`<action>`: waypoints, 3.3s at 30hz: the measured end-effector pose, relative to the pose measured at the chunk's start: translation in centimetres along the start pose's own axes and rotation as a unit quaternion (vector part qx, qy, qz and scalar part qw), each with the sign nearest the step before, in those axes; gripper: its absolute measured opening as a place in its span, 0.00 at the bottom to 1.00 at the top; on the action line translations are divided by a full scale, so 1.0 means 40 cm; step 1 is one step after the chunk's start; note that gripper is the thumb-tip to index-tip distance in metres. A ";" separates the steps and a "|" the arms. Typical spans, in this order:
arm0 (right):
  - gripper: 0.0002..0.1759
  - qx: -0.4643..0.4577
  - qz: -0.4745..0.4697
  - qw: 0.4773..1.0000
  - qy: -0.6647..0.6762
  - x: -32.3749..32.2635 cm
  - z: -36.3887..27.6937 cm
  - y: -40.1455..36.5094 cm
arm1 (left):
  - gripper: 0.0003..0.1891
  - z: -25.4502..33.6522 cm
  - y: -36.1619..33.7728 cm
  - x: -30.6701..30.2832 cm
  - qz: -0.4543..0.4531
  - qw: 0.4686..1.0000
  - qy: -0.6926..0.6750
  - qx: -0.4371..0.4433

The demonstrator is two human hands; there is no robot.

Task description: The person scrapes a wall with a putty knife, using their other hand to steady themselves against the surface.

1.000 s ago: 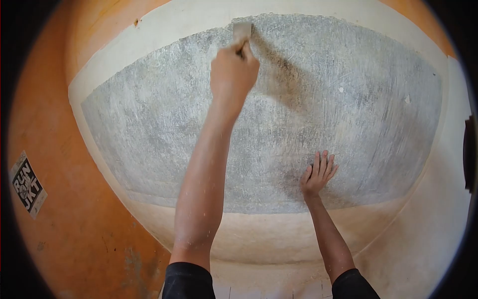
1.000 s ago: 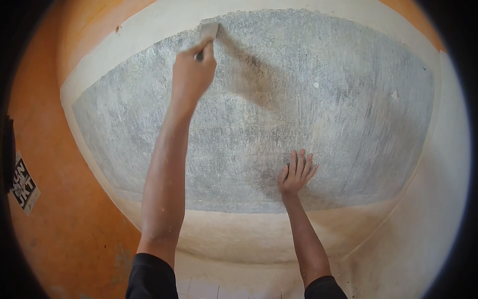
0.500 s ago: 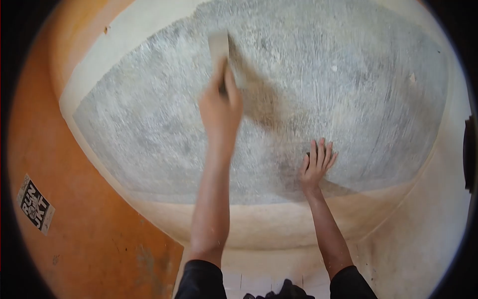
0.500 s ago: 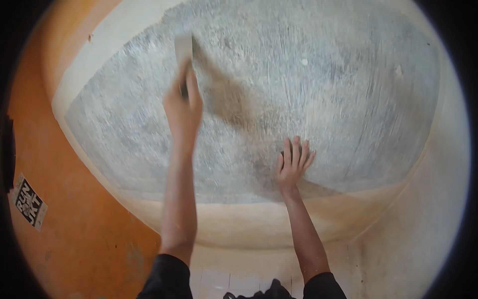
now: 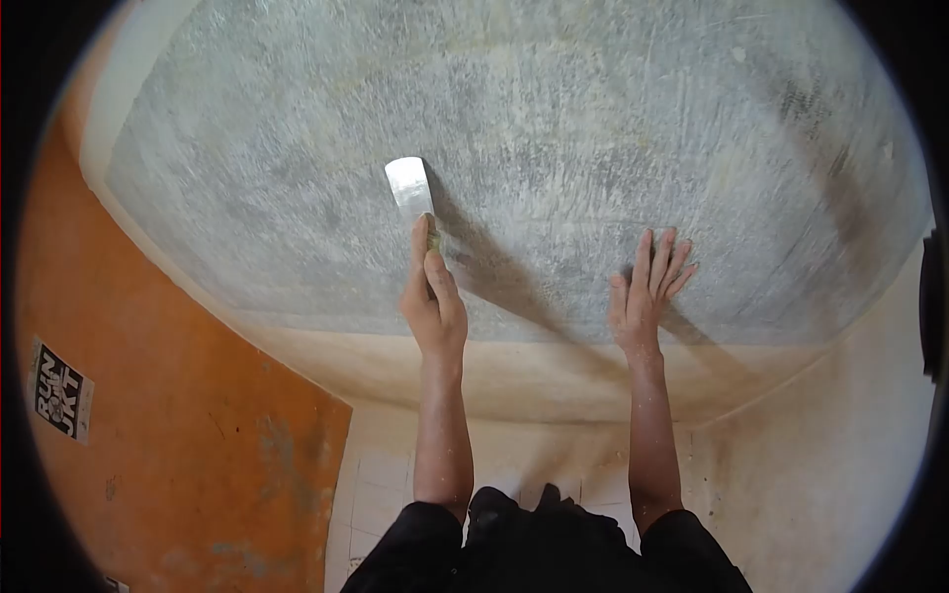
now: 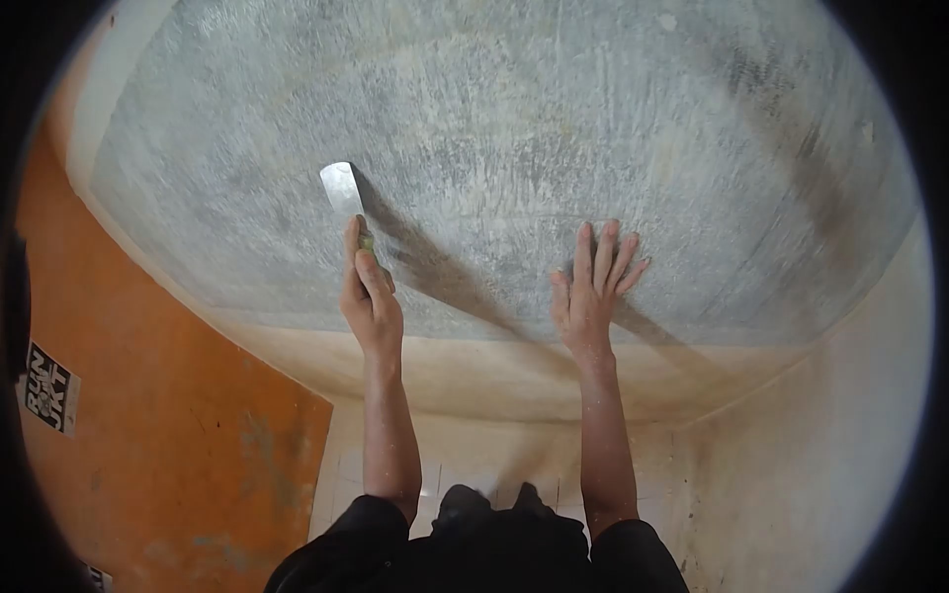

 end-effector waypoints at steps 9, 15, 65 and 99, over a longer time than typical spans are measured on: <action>0.37 0.095 -0.050 0.994 0.009 -0.017 -0.063 -0.060 | 0.20 -0.439 -0.316 -0.088 -0.007 0.995 0.095 0.033; 0.36 0.150 -0.003 0.988 -0.035 0.011 -0.114 -0.059 | 0.19 -0.163 0.063 -0.200 0.045 0.998 -0.049 0.014; 0.33 0.282 0.057 0.958 -0.008 0.165 -0.320 -0.132 | 0.18 0.262 0.323 -0.416 -0.176 0.957 0.203 0.107; 0.30 0.360 -0.338 0.510 0.704 0.216 -0.578 -0.023 | 0.29 -0.044 0.058 -0.273 -0.288 0.956 -0.040 0.031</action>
Point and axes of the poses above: each hand's wrist, its own y-axis towards the middle knuckle, its own x-axis out of the palm, z = x × y, the point moved 3 cm from there along y, towards the middle knuckle, and after that the axes turned 1 degree about y, right-handed, at the moved point
